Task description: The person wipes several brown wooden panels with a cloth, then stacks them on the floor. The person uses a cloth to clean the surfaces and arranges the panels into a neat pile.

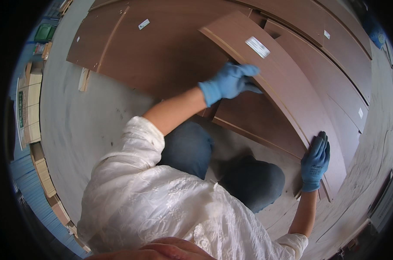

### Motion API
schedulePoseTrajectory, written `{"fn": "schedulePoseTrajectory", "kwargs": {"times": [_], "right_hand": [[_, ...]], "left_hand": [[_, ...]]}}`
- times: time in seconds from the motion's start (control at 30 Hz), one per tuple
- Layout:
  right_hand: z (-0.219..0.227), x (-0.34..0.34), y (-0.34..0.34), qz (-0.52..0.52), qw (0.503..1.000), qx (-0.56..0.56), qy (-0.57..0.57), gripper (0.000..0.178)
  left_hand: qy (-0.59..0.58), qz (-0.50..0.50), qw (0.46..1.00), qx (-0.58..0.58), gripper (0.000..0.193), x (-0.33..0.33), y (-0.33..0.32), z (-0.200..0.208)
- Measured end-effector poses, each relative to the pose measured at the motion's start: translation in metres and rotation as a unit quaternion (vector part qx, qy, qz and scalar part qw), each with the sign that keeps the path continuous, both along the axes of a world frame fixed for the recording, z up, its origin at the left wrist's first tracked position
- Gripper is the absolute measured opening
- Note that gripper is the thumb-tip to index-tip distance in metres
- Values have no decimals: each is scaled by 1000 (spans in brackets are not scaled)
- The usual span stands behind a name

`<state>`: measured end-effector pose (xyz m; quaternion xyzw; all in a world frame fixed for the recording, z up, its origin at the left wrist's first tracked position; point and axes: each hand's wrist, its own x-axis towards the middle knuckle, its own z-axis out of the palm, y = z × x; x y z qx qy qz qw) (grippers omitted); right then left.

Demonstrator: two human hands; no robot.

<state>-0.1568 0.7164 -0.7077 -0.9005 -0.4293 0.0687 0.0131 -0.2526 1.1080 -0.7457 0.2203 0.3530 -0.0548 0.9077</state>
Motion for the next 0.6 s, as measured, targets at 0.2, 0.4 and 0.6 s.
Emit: {"fn": "schedulePoseTrajectory", "kwargs": {"times": [0.2, 0.4, 0.6], "right_hand": [[34, -52, 141, 177, 982, -35, -57, 55], [60, -107, 242, 327, 944, 39, 3, 51], [35, -131, 302, 358, 927, 99, 45, 52]], "left_hand": [[17, 51, 977, 207, 57, -114, 132, 68], [124, 197, 939, 252, 64, -242, 188, 95], [156, 281, 910, 262, 63, -310, 214, 83]]}}
